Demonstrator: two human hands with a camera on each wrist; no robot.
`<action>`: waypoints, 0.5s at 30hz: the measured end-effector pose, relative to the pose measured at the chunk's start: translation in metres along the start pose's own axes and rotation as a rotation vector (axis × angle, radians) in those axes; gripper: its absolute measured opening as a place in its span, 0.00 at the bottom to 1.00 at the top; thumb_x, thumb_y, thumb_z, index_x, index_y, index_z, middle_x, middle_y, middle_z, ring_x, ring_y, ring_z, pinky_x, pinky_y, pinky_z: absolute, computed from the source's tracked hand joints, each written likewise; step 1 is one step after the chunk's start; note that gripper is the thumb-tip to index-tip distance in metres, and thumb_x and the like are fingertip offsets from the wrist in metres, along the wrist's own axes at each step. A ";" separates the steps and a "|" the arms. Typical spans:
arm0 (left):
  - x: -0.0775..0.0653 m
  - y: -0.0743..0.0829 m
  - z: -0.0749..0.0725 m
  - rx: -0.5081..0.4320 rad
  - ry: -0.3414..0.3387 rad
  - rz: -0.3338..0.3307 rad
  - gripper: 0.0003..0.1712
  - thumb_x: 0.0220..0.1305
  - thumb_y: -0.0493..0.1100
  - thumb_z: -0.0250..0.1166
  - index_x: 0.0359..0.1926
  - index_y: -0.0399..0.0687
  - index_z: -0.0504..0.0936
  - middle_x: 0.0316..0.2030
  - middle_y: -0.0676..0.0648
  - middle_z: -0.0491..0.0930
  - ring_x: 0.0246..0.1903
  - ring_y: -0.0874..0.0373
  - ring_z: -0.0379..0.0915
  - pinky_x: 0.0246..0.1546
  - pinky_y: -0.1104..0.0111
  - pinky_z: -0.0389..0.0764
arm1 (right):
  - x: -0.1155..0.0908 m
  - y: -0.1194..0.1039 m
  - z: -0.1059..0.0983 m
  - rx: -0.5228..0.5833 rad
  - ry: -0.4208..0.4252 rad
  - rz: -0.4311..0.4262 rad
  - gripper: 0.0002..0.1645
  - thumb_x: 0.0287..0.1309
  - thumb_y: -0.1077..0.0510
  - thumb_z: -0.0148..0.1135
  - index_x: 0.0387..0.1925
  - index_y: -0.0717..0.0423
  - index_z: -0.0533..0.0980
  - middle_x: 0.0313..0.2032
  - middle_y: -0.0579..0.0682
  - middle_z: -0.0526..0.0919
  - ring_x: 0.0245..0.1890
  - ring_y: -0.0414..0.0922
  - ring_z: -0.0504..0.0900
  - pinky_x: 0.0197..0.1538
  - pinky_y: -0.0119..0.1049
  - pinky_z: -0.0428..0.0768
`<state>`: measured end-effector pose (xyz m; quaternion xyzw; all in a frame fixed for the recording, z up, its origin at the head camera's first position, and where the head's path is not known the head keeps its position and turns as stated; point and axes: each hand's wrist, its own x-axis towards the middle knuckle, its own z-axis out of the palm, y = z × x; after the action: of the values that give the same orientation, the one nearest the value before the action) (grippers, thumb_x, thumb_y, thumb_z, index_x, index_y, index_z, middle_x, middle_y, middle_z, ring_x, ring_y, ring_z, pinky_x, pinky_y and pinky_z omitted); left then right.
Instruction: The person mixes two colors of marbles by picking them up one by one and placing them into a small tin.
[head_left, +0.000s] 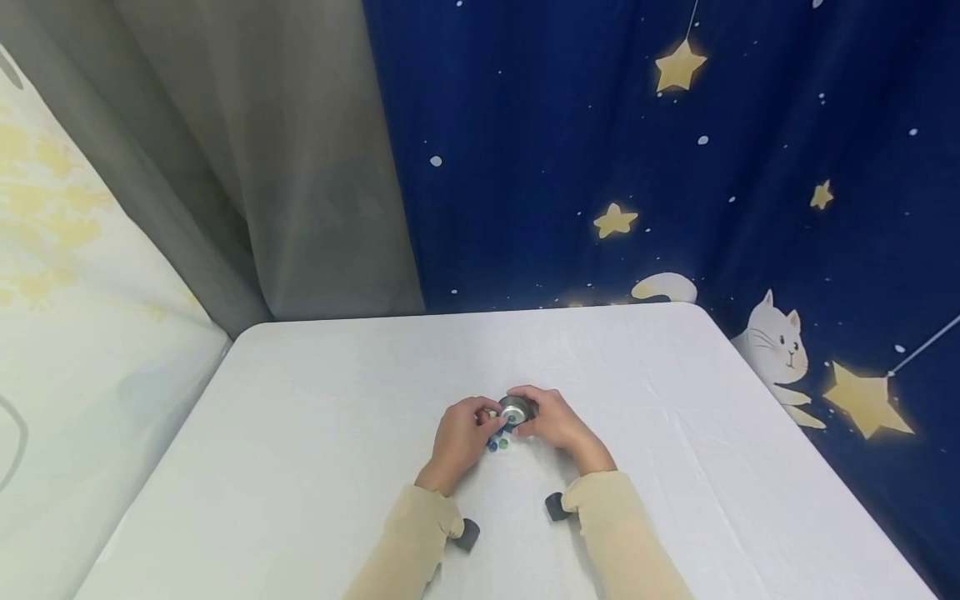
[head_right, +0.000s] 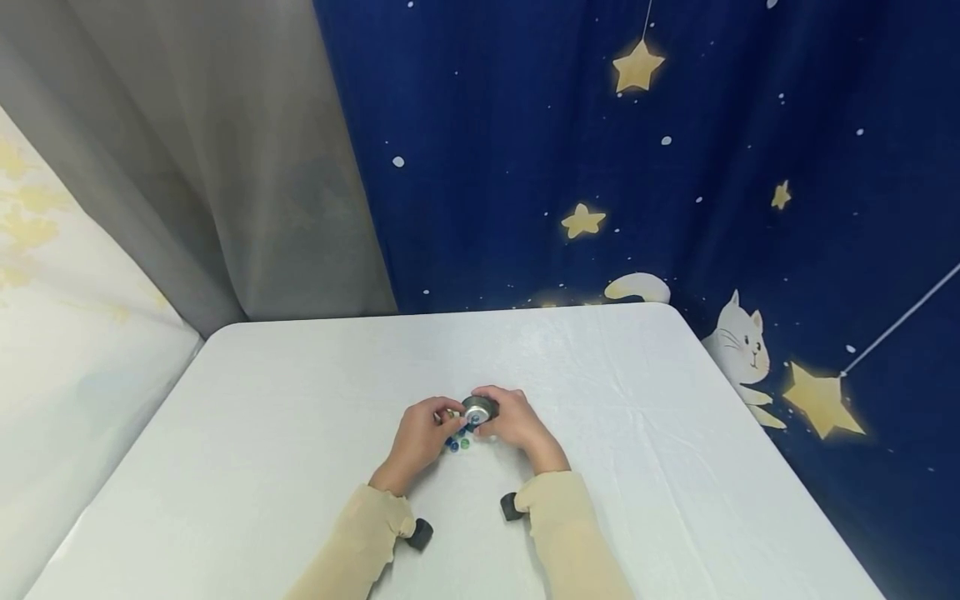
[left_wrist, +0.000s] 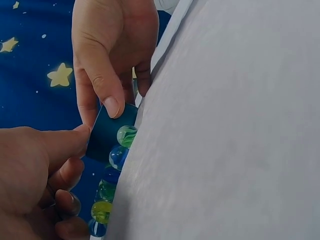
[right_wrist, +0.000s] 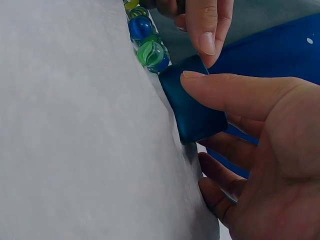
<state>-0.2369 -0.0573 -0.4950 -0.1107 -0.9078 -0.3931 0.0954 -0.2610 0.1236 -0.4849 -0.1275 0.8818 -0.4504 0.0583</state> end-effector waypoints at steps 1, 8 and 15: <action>0.000 0.000 0.000 0.002 0.001 0.002 0.09 0.56 0.43 0.72 0.39 0.49 0.86 0.20 0.58 0.71 0.19 0.65 0.63 0.22 0.71 0.67 | 0.000 0.000 0.000 0.000 -0.001 0.001 0.37 0.39 0.67 0.76 0.56 0.52 0.77 0.54 0.53 0.81 0.61 0.55 0.72 0.64 0.58 0.61; 0.001 0.000 -0.003 0.001 -0.028 -0.018 0.09 0.56 0.43 0.72 0.39 0.49 0.86 0.22 0.58 0.72 0.20 0.64 0.66 0.24 0.71 0.69 | 0.001 0.000 -0.001 -0.009 -0.013 0.011 0.37 0.39 0.66 0.76 0.56 0.50 0.77 0.54 0.53 0.80 0.60 0.55 0.72 0.63 0.58 0.62; 0.005 0.000 -0.017 -0.037 -0.086 -0.057 0.12 0.56 0.43 0.73 0.42 0.48 0.85 0.25 0.56 0.74 0.24 0.62 0.68 0.26 0.70 0.72 | 0.003 0.001 -0.003 -0.017 -0.014 0.023 0.38 0.38 0.66 0.76 0.57 0.51 0.77 0.54 0.53 0.80 0.60 0.55 0.73 0.63 0.58 0.62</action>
<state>-0.2398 -0.0689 -0.4822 -0.1036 -0.9063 -0.4075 0.0429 -0.2647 0.1254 -0.4838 -0.1209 0.8865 -0.4415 0.0684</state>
